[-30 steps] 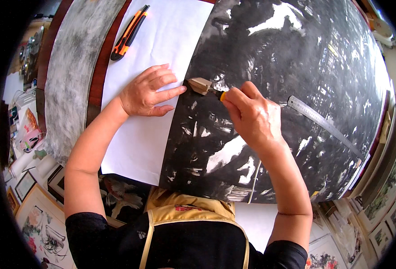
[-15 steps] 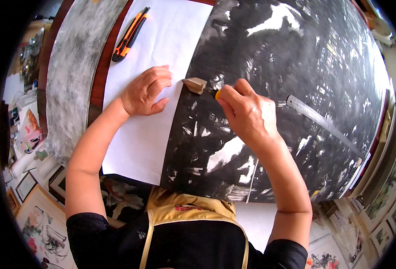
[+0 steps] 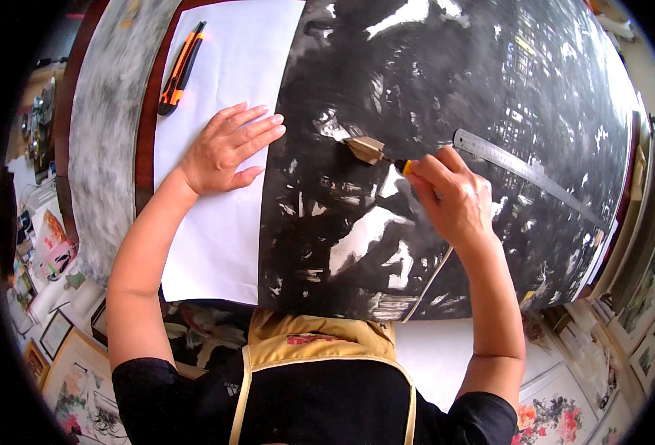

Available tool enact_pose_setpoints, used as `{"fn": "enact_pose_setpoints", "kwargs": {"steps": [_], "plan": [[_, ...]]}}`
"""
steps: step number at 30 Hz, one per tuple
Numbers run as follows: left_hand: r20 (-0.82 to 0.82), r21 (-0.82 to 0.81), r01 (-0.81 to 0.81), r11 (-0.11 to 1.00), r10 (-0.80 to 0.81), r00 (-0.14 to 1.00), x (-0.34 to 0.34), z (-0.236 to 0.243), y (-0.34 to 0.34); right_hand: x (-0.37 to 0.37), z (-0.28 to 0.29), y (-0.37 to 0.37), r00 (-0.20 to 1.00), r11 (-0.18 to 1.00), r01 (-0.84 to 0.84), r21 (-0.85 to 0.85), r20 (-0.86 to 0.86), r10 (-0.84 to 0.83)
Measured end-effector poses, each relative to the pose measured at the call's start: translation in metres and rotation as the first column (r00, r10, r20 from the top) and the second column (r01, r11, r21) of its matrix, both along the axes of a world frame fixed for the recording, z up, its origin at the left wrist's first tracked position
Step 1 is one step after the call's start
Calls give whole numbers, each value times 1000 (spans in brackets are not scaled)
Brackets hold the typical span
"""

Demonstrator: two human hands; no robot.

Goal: The person uses a metal ruler and a utility knife to cut a large sheet of dark, glossy material on a wooden table. They align the ruler, score the material, and peel away the cut strip. The person then repositions the remaining sheet and repeats the cutting process.

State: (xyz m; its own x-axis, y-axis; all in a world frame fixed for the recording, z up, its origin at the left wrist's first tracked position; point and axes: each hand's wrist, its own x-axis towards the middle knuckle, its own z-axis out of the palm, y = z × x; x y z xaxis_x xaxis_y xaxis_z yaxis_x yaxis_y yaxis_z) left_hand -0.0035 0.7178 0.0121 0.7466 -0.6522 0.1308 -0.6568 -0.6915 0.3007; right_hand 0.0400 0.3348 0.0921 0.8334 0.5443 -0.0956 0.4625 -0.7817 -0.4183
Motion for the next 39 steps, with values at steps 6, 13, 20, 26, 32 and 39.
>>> {"fn": "enact_pose_setpoints", "kwargs": {"steps": [6,13,20,26,32,39], "plan": [[7,30,2,1000,-2,1000,-2,-2,-1,6,-7,30,999,997,-50,63,5,50],[11,24,10,1000,-11,1000,0,-1,0,8,-4,42,998,998,-59,15,-34,59],[-23,10,1,1000,-1,1000,-1,4,-2,-11,4,-18,989,990,136,30,-66,-134],[-11,-34,-5,999,4,1000,-1,2,0,-12,1,-26,991,992,116,-42,-59,-119],[-14,-100,-28,995,27,1000,-3,-3,2,-3,-2,14,999,999,19,27,-43,-18],[-11,-305,-137,942,140,990,-7,-18,13,0,-9,87,998,994,-64,92,-2,65]]}}
